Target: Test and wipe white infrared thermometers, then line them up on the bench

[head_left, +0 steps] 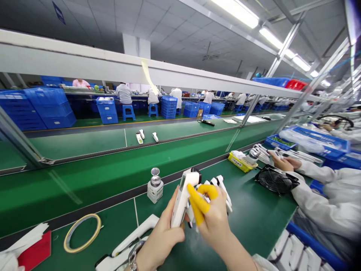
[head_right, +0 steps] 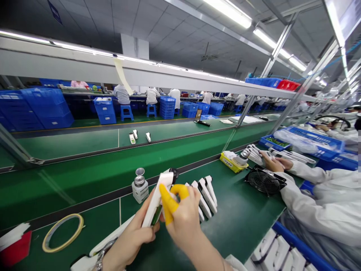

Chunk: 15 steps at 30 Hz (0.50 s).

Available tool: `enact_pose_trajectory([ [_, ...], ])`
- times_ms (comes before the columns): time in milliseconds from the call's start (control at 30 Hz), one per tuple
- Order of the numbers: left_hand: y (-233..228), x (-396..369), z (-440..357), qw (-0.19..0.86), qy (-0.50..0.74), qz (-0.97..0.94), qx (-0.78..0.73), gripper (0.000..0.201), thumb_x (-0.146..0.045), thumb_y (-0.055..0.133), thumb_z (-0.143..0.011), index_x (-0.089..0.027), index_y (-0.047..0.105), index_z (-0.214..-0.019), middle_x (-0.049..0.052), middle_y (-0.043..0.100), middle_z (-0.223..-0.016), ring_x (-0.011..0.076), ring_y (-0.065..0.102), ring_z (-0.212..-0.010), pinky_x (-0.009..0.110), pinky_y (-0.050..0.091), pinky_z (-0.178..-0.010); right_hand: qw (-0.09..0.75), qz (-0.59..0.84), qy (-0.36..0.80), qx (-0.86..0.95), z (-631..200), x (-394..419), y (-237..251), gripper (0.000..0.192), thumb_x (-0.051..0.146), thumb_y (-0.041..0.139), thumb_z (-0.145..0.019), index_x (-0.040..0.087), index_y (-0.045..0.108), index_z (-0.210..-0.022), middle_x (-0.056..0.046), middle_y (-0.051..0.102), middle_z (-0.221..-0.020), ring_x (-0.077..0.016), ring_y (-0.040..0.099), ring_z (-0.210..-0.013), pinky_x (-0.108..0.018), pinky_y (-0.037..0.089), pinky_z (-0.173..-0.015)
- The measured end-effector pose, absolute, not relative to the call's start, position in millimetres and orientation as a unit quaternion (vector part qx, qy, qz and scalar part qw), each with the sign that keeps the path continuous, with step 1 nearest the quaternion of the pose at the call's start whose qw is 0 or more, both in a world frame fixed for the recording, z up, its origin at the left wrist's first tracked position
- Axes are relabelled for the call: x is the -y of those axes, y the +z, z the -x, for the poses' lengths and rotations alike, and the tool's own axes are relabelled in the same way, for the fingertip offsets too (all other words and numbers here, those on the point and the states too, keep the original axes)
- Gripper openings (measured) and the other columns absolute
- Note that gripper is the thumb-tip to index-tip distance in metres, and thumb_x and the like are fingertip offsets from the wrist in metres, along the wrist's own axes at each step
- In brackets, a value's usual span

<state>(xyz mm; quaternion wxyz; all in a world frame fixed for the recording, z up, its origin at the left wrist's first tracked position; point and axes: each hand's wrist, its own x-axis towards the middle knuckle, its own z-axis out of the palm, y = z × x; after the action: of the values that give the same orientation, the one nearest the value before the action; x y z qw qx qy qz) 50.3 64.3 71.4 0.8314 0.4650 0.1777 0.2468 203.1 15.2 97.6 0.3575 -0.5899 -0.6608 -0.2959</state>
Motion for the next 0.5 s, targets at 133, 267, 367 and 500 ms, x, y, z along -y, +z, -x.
enact_pose_trajectory([
  [133, 75.5, -65.5, -46.7, 0.833, 0.222, -0.476, -0.171, 0.096, -0.001, 0.048, -0.055, -0.032, 0.016, -0.14, 0.001, 0.055, -0.091, 0.011, 0.039, -0.065, 0.026, 0.027, -0.059, 0.427, 0.604, -0.325, 0.589, -213.1, -11.8, 97.9, 0.045, 0.011, 0.048, -0.081, 0.029, 0.05, -0.123, -0.006, 0.048, -0.09, -0.0203, 0.045, -0.074, -0.042, 0.038, -0.069],
  [267, 84.3, -67.2, -39.3, 0.848, 0.226, -0.457, -0.145, 0.095, -0.004, 0.051, -0.055, -0.026, 0.017, -0.141, 0.003, 0.057, -0.094, 0.0121, 0.04, -0.068, 0.027, 0.03, -0.063, 0.502, 0.558, -0.277, 0.6, -212.2, -0.6, 95.1, 0.05, 0.008, 0.052, -0.079, 0.028, 0.047, -0.125, -0.008, 0.05, -0.093, -0.0225, 0.05, -0.082, -0.039, 0.042, -0.067],
  [367, 88.8, -68.7, -35.8, 0.856, 0.23, -0.438, -0.15, 0.096, -0.005, 0.053, -0.053, -0.023, 0.018, -0.14, 0.002, 0.057, -0.086, 0.0124, 0.041, -0.067, 0.027, 0.031, -0.064, 0.531, 0.54, -0.265, 0.597, -208.8, 3.5, 92.9, 0.049, 0.008, 0.057, -0.077, 0.026, 0.049, -0.122, -0.008, 0.052, -0.096, -0.0238, 0.051, -0.085, -0.042, 0.043, -0.071],
  [500, 88.7, -66.1, -37.5, 0.863, 0.213, -0.426, -0.167, 0.096, -0.006, 0.053, -0.052, -0.025, 0.019, -0.14, 0.001, 0.058, -0.083, 0.0129, 0.043, -0.068, 0.025, 0.033, -0.065, 0.524, 0.534, -0.255, 0.612, -197.0, 2.8, 100.3, 0.037, 0.007, 0.057, -0.075, 0.025, 0.055, -0.107, -0.006, 0.052, -0.088, -0.0222, 0.05, -0.081, -0.04, 0.043, -0.066],
])
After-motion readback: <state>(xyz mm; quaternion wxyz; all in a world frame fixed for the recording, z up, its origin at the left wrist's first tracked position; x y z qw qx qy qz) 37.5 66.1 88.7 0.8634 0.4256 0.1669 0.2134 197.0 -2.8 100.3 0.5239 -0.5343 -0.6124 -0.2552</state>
